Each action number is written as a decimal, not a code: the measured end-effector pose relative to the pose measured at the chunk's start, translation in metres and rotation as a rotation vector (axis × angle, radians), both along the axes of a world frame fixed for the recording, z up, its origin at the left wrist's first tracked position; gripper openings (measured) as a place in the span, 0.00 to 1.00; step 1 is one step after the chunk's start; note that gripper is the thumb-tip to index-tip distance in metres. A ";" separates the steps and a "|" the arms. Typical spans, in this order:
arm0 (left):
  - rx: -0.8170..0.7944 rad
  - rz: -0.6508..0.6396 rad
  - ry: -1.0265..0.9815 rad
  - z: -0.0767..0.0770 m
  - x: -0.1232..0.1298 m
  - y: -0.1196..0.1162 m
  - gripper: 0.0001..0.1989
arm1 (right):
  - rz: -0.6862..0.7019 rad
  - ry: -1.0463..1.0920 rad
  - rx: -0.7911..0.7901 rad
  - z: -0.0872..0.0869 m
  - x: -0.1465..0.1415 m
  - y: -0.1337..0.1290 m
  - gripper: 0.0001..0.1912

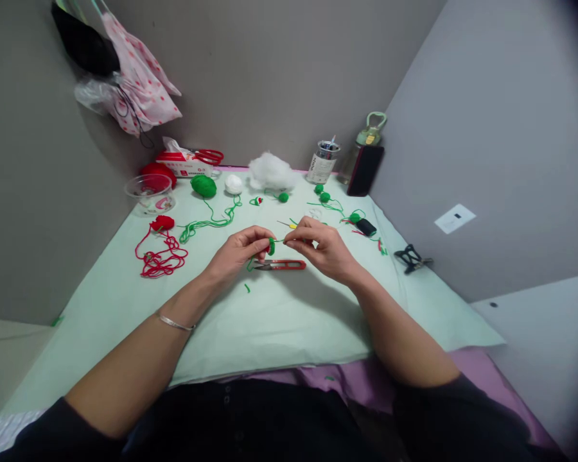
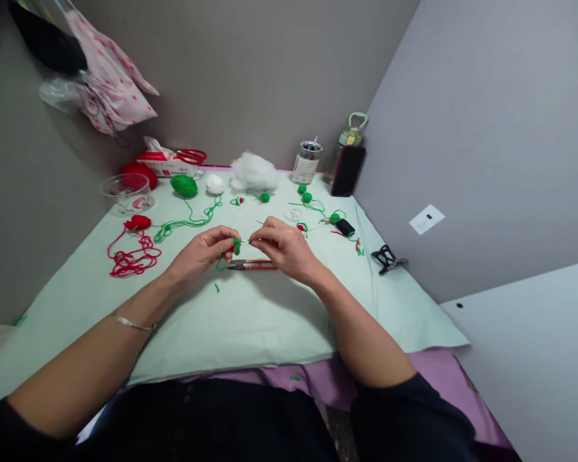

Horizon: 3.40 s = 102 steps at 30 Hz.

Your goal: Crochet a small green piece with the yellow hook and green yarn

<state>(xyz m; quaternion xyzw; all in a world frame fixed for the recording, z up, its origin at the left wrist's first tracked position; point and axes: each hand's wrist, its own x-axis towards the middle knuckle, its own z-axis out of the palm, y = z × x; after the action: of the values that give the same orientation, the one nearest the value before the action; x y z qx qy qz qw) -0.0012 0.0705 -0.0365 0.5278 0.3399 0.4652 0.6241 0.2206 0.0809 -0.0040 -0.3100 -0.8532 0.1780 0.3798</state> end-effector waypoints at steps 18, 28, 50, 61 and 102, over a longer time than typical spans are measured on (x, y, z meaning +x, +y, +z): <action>-0.081 -0.066 -0.007 0.000 0.002 -0.005 0.13 | 0.026 0.059 0.008 -0.011 -0.012 -0.003 0.07; -0.102 0.017 -0.040 0.009 0.004 -0.008 0.13 | 0.070 0.178 -0.397 -0.013 -0.012 0.001 0.14; 0.087 0.078 0.159 -0.002 0.012 -0.013 0.08 | 0.080 0.339 -0.861 -0.009 -0.012 0.003 0.14; 0.354 0.163 0.310 0.000 0.015 -0.020 0.06 | 0.070 0.564 -1.112 -0.016 -0.021 0.005 0.16; -0.135 0.171 0.008 -0.022 -0.001 0.008 0.18 | 0.128 -0.372 -0.383 -0.020 0.000 0.010 0.07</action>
<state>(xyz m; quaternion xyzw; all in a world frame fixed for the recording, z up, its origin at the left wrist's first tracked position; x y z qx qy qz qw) -0.0022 0.0787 -0.0584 0.4554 0.4169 0.4906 0.6149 0.2207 0.0908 -0.0240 -0.3491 -0.8768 0.2999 0.1391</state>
